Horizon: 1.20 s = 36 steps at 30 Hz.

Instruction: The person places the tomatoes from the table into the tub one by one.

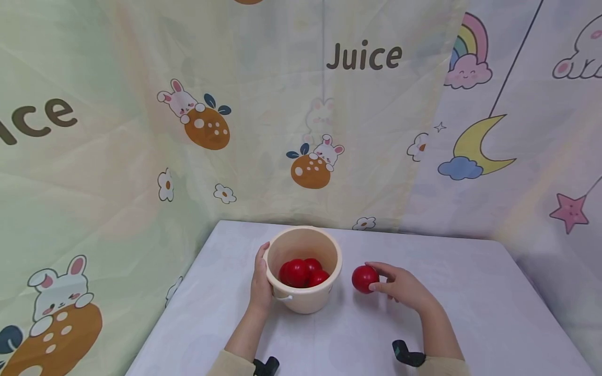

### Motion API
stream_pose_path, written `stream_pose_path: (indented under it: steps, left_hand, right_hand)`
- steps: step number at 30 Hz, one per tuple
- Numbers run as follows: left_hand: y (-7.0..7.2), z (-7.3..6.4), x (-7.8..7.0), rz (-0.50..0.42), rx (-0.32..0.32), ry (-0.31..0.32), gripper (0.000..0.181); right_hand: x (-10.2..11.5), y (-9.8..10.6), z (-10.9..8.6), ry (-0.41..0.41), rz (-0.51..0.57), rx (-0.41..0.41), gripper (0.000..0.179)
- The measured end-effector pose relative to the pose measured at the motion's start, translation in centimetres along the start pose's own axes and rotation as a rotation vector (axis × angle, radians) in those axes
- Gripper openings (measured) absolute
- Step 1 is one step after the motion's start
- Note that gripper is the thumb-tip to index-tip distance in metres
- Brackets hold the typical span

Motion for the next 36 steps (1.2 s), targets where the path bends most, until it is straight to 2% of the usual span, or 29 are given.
stream_pose_path:
  steps: [5, 9, 12, 21, 24, 31, 36]
  left_hand:
    - [0.1, 0.0, -0.1, -0.005, 0.007, 0.017, 0.043]
    - [0.2, -0.4, -1.3, -0.022, 0.022, 0.030, 0.040]
    - [0.2, -0.7, -2.6, -0.026, 0.034, 0.028, 0.041]
    - [0.1, -0.9, -3.3, -0.025, 0.041, 0.023, 0.039]
    - [0.1, -0.8, -2.8, -0.035, 0.039, 0.025, 0.038]
    - [0.1, -0.2, -0.6, -0.011, 0.018, 0.027, 0.039]
    - [0.0, 0.0, -0.2, -0.012, 0.019, 0.007, 0.041]
  right_hand:
    - [2.8, 1.9, 0.1, 0.073, -0.034, -0.010, 0.072]
    - [4.9, 3.0, 0.2, 0.119, -0.059, -0.016, 0.072]
    - [6.4, 3.6, 0.3, 0.146, -0.079, -0.019, 0.074]
    - [10.7, 4.6, 0.8, 0.225, -0.080, 0.008, 0.069]
    - [11.9, 4.6, 1.0, 0.240, -0.089, 0.015, 0.070]
    - [14.5, 4.2, 1.4, 0.251, -0.089, 0.051, 0.067]
    - [16.2, 3.3, 1.8, 0.272, -0.118, 0.096, 0.065]
Point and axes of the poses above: each hand's wrist, its own z-axis towards the middle knuckle, its own y-axis out of the back of the hand, x = y × z, the point moved 7 cm from there along z, towards the middle knuckle, and after that the axes turned 3 degrees about -y, right-handed, at the moved point
